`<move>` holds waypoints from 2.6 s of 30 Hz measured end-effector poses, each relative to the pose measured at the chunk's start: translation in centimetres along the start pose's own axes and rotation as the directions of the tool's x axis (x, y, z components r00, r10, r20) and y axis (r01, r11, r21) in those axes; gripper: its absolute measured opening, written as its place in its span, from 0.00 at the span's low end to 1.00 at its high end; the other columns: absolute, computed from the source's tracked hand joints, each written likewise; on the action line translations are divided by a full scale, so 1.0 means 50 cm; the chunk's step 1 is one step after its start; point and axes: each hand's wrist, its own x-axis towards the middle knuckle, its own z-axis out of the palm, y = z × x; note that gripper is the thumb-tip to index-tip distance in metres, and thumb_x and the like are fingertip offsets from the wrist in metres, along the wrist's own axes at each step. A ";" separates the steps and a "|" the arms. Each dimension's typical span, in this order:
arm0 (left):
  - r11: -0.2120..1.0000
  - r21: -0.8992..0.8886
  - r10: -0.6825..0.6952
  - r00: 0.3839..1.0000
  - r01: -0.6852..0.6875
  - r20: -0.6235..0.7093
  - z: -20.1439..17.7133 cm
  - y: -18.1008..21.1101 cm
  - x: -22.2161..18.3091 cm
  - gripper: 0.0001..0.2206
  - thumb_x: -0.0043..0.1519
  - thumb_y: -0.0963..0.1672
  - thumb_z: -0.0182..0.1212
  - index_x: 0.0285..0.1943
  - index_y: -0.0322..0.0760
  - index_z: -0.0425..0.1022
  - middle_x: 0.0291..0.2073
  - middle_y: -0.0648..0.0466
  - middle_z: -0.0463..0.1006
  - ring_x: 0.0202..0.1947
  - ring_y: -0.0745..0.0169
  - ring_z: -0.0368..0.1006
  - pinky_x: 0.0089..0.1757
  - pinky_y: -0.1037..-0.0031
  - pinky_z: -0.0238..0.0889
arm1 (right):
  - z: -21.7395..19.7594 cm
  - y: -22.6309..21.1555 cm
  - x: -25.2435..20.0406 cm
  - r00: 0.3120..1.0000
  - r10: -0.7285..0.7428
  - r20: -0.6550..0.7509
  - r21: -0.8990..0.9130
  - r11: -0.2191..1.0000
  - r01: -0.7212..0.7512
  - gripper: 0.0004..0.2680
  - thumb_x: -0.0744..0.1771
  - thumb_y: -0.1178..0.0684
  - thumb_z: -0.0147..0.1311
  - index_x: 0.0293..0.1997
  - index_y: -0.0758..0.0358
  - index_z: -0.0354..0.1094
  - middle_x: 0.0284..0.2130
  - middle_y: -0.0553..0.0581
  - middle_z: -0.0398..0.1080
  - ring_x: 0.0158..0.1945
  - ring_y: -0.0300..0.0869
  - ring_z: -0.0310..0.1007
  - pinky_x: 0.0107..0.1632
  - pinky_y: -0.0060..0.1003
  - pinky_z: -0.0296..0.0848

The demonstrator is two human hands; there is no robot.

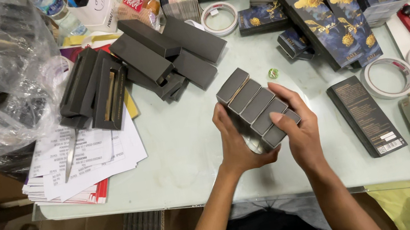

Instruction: The person stacks multiple small rectangular black boxes and places them into a larger cardboard shipping carton by hand.

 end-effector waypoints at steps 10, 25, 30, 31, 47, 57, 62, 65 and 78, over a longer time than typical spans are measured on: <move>1.000 0.000 -0.027 0.998 0.027 0.059 0.007 0.008 0.003 0.73 0.24 0.47 0.79 0.78 0.28 0.24 0.68 0.25 0.44 0.68 0.17 0.47 0.63 0.38 0.48 | -0.004 0.010 0.004 0.998 -0.055 -0.003 0.148 0.988 0.055 0.29 0.65 0.48 0.51 0.76 0.64 0.46 0.60 0.70 0.67 0.63 0.51 0.65 0.66 0.51 0.60; 0.998 -0.010 -0.065 0.995 0.066 0.080 -0.016 0.030 0.020 0.69 0.29 0.51 0.77 0.79 0.33 0.28 0.68 0.26 0.46 0.69 0.18 0.49 0.64 0.38 0.47 | -0.038 -0.073 0.024 0.983 -0.156 0.099 -0.066 0.985 0.163 0.38 0.62 0.55 0.63 0.78 0.65 0.36 0.67 0.76 0.55 0.73 0.64 0.53 0.71 0.58 0.52; 0.994 0.059 -0.103 0.977 0.094 0.186 -0.023 0.040 0.019 0.69 0.38 0.50 0.78 0.78 0.38 0.16 0.72 0.26 0.36 0.75 0.19 0.40 0.68 0.45 0.49 | -0.049 -0.228 0.051 0.748 -0.524 0.407 -0.574 0.491 0.655 0.24 0.74 0.46 0.43 0.78 0.67 0.42 0.78 0.65 0.38 0.83 0.59 0.34 0.83 0.67 0.38; 0.994 0.066 -0.100 0.978 0.089 0.183 -0.023 0.032 0.012 0.69 0.38 0.50 0.78 0.78 0.38 0.16 0.72 0.26 0.36 0.75 0.19 0.40 0.68 0.45 0.49 | -0.024 -0.225 0.064 0.744 -0.530 0.406 -0.568 0.491 0.660 0.24 0.74 0.46 0.43 0.78 0.67 0.42 0.78 0.65 0.38 0.83 0.59 0.34 0.83 0.67 0.38; 0.999 0.035 -0.004 0.993 0.000 0.118 -0.046 0.102 0.085 0.49 0.39 0.50 0.68 0.67 0.21 0.45 0.49 0.43 0.58 0.45 0.47 0.59 0.50 0.60 0.59 | 0.027 -0.110 0.087 0.745 -0.115 0.657 -0.680 0.339 0.651 0.22 0.72 0.42 0.36 0.71 0.68 0.54 0.72 0.64 0.54 0.77 0.49 0.48 0.72 0.57 0.45; 0.988 0.003 -0.156 0.975 0.158 0.156 -0.051 0.117 0.085 0.47 0.34 0.50 0.67 0.63 0.24 0.50 0.51 0.49 0.55 0.47 0.54 0.57 0.54 0.68 0.57 | 0.026 -0.104 0.085 0.714 -0.152 0.683 -0.704 0.124 0.699 0.22 0.71 0.37 0.36 0.69 0.60 0.61 0.70 0.58 0.60 0.74 0.45 0.55 0.72 0.61 0.46; 0.990 0.108 -0.107 0.970 0.085 0.220 -0.031 0.060 0.033 0.59 0.40 0.53 0.69 0.78 0.32 0.32 0.74 0.26 0.39 0.74 0.21 0.39 0.70 0.44 0.39 | 0.004 -0.111 0.091 0.718 -0.114 0.686 -0.648 0.353 0.675 0.23 0.72 0.40 0.36 0.74 0.63 0.51 0.74 0.61 0.50 0.78 0.46 0.45 0.73 0.63 0.35; 0.979 0.157 -0.165 0.960 0.131 0.225 -0.071 0.088 0.069 0.64 0.39 0.56 0.71 0.79 0.37 0.26 0.72 0.30 0.43 0.72 0.24 0.46 0.66 0.41 0.48 | -0.044 -0.167 0.070 0.775 -0.172 0.609 -0.612 0.519 0.596 0.24 0.72 0.41 0.35 0.76 0.62 0.46 0.76 0.65 0.44 0.79 0.50 0.40 0.74 0.63 0.29; 0.616 0.770 -0.425 0.754 -0.164 0.500 -0.115 0.049 0.105 0.61 0.36 0.65 0.66 0.78 0.36 0.49 0.59 0.32 0.61 0.57 0.37 0.58 0.56 0.50 0.49 | -0.089 -0.206 0.029 0.903 -0.192 0.385 -0.628 0.662 0.409 0.22 0.70 0.45 0.40 0.73 0.63 0.55 0.74 0.63 0.54 0.75 0.54 0.55 0.69 0.56 0.58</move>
